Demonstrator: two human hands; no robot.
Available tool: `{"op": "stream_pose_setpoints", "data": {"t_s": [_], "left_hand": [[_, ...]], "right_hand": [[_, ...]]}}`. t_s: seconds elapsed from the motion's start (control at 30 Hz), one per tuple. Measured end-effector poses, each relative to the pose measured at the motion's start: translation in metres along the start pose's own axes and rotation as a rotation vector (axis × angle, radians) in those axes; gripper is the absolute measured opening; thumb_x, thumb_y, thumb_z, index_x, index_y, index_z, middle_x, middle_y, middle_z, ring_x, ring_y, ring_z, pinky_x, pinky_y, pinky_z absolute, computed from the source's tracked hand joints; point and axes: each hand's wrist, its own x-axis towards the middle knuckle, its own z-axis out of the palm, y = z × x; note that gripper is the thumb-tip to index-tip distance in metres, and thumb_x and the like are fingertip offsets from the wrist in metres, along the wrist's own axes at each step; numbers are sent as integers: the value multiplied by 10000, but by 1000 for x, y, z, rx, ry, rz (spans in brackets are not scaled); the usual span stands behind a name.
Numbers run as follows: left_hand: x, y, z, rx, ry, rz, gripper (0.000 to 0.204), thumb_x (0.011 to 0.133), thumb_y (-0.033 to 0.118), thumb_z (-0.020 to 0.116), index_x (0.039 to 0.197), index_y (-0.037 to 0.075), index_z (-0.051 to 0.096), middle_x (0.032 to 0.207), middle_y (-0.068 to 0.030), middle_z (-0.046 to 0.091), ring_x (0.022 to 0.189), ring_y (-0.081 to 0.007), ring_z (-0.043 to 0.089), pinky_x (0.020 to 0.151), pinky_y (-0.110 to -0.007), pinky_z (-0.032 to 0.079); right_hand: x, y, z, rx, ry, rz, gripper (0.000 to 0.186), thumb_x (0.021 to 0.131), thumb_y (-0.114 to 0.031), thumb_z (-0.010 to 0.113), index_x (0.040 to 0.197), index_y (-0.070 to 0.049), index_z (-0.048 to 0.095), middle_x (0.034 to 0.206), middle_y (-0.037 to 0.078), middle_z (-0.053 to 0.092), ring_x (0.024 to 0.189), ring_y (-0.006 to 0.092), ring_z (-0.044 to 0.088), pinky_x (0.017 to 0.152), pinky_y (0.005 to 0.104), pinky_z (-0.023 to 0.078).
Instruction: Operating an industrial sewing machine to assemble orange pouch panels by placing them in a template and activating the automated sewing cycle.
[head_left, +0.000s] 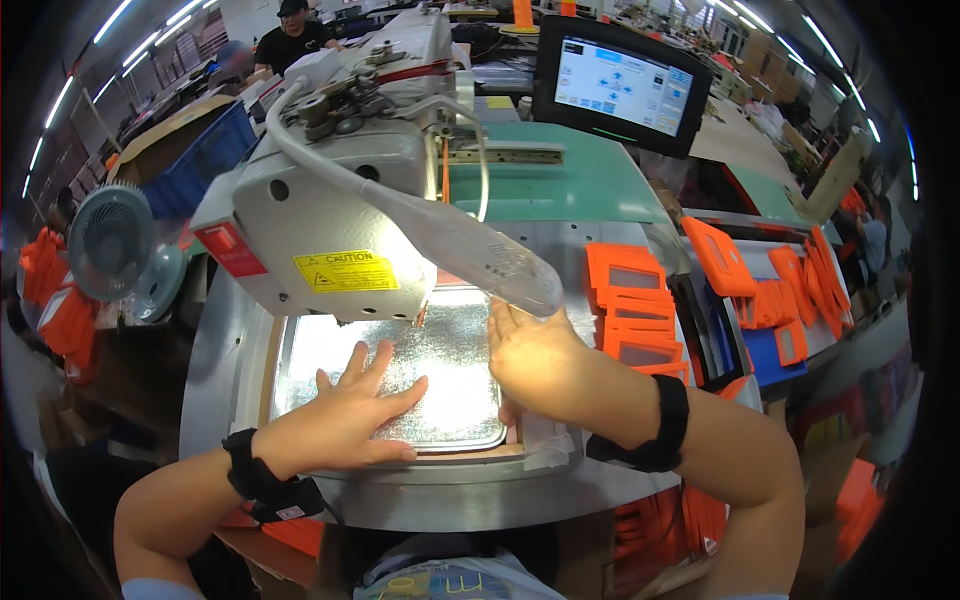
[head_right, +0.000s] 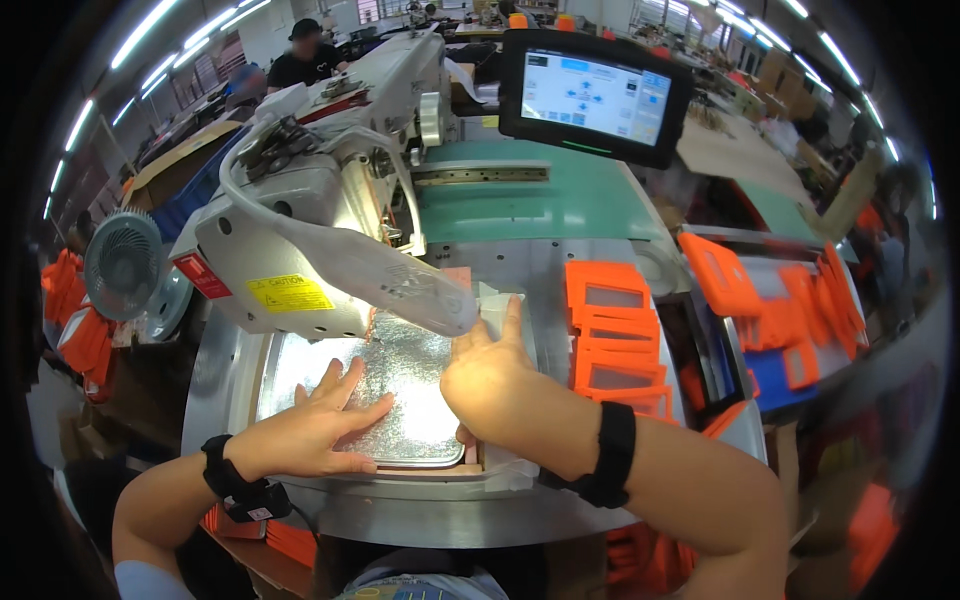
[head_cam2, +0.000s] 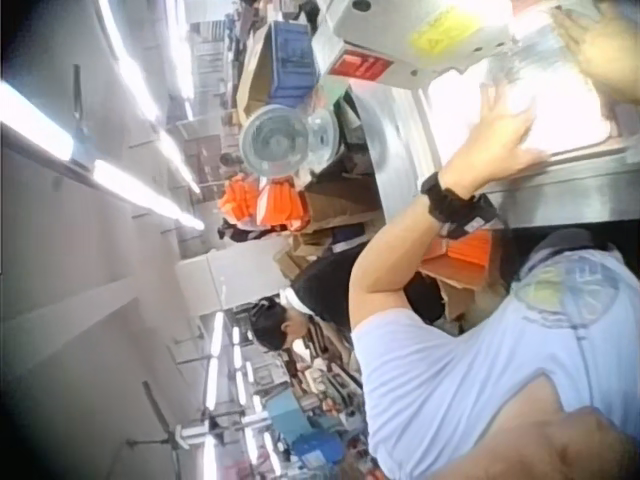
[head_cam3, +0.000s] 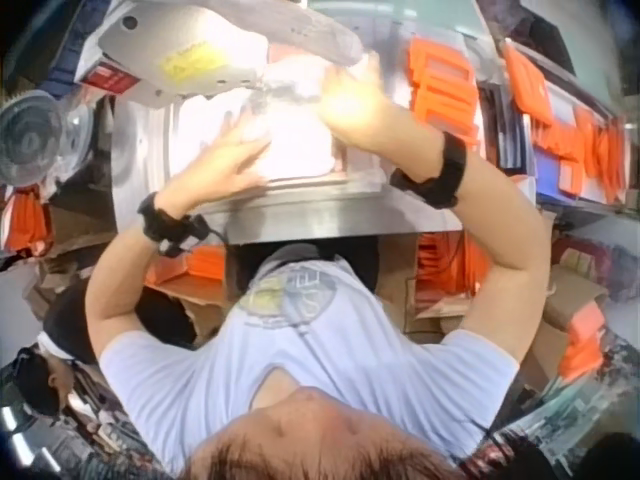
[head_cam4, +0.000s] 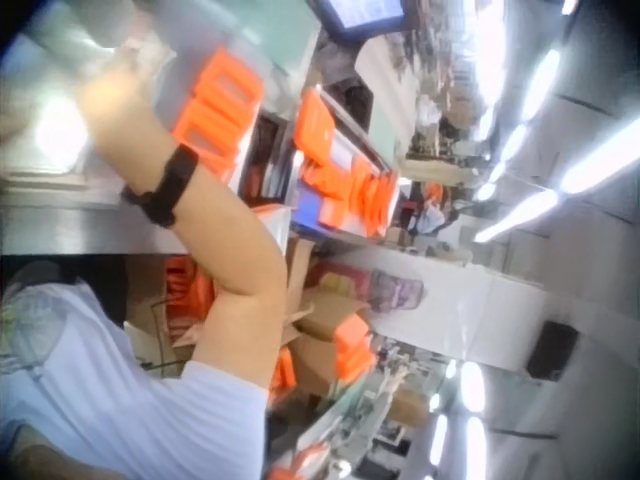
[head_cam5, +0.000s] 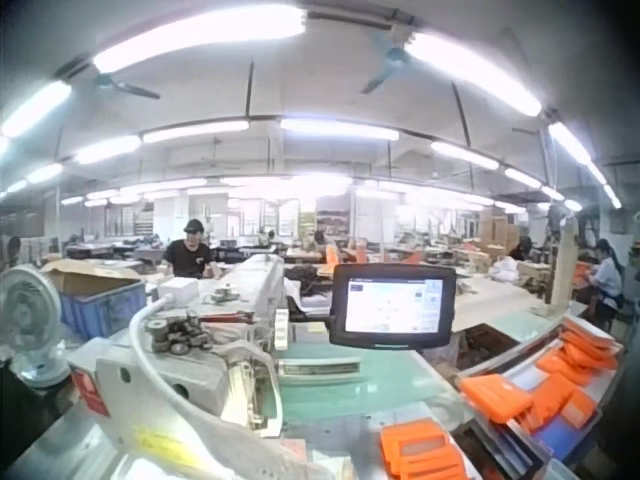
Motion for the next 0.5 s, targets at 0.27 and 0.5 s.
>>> {"op": "stream_pose_setpoints", "data": {"t_s": [0.27,0.5], "left_hand": [[0,5,-2,-32,-24,-45,786,848,501,692,1517,230,379,1566,-379,46,1433,-604,4,1034,-781,180],[1,3,7,-54,25,-63,786,821,477,726,1502,247,408,1576,-356,63,1440,-592,21,1019,-795,185]], "right_hand": [[3,4,18,7,54,-70,846,701,-278,768,1312,212,448,1415,399,403,1313,415,484,1009,366,500],[3,-1,16,9,28,35,925,621,-307,822,1329,169,463,1447,334,418,1343,359,468,1010,490,478]]}}
